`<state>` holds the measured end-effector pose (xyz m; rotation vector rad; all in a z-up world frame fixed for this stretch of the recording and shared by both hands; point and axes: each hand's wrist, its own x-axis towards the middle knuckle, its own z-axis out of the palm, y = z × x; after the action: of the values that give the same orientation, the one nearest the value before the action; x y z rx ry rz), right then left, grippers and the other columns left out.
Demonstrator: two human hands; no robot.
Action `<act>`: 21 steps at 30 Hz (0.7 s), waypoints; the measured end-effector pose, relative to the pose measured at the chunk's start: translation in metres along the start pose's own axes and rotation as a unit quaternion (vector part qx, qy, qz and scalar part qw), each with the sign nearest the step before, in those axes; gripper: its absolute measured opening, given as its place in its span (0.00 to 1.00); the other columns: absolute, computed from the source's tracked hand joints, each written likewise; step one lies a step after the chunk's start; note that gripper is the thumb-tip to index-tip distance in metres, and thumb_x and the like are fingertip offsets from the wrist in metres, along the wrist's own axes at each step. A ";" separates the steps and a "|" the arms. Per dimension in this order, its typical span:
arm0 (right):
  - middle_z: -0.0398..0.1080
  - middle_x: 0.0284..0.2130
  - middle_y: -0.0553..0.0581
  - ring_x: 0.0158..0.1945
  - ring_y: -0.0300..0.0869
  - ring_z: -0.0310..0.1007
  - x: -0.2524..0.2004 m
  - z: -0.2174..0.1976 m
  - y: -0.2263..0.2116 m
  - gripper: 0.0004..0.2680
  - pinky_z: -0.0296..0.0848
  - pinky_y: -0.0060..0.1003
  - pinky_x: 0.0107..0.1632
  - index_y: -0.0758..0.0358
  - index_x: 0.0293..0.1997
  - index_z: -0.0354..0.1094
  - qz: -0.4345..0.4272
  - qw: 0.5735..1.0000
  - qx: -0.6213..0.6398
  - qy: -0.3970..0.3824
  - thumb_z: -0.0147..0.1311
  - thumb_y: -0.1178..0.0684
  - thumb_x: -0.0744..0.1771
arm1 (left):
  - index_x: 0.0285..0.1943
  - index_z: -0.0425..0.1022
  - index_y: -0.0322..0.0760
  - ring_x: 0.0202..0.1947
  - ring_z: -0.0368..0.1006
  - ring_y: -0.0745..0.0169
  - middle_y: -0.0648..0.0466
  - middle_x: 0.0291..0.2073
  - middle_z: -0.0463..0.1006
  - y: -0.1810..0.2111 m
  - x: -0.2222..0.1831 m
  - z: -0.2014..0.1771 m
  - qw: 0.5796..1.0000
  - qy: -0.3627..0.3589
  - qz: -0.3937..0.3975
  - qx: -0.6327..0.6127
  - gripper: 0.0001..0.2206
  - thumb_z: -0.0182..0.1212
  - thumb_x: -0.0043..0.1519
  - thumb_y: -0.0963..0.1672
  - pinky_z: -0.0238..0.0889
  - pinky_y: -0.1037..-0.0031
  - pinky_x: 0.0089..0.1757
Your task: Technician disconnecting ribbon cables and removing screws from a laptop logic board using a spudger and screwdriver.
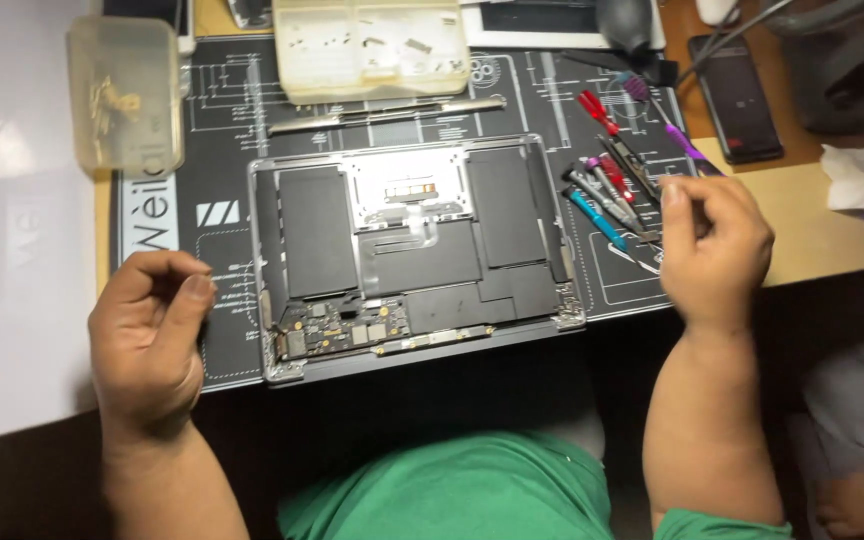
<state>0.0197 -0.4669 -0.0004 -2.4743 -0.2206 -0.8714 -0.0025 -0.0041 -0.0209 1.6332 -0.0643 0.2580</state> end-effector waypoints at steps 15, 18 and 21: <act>0.75 0.41 0.58 0.45 0.55 0.73 0.043 0.021 0.057 0.06 0.70 0.51 0.48 0.59 0.45 0.77 0.042 0.957 -0.190 -0.213 0.55 0.52 0.70 | 0.47 0.69 0.35 0.29 0.58 0.74 0.59 0.29 0.65 0.003 0.001 -0.001 1.000 0.011 -0.021 -0.016 0.01 0.54 0.70 0.39 0.52 0.86 0.34; 0.74 0.42 0.59 0.41 0.54 0.71 0.043 0.016 0.050 0.06 0.69 0.51 0.46 0.62 0.48 0.74 0.039 0.959 -0.179 -0.215 0.58 0.53 0.70 | 0.47 0.70 0.34 0.30 0.59 0.72 0.58 0.30 0.66 0.000 0.000 -0.001 1.000 0.012 -0.023 -0.017 0.02 0.55 0.70 0.40 0.54 0.85 0.35; 0.71 0.41 0.57 0.38 0.50 0.70 0.042 0.011 0.045 0.05 0.67 0.47 0.43 0.61 0.48 0.71 0.065 0.960 -0.150 -0.227 0.58 0.56 0.69 | 0.48 0.69 0.34 0.30 0.61 0.70 0.56 0.30 0.67 0.001 0.001 -0.001 0.999 0.018 -0.021 -0.022 0.02 0.55 0.70 0.40 0.57 0.83 0.36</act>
<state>0.0725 -0.5003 0.0004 -2.9094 -0.0809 -0.2861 -0.0017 -0.0032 -0.0196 1.5843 -0.0079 0.2513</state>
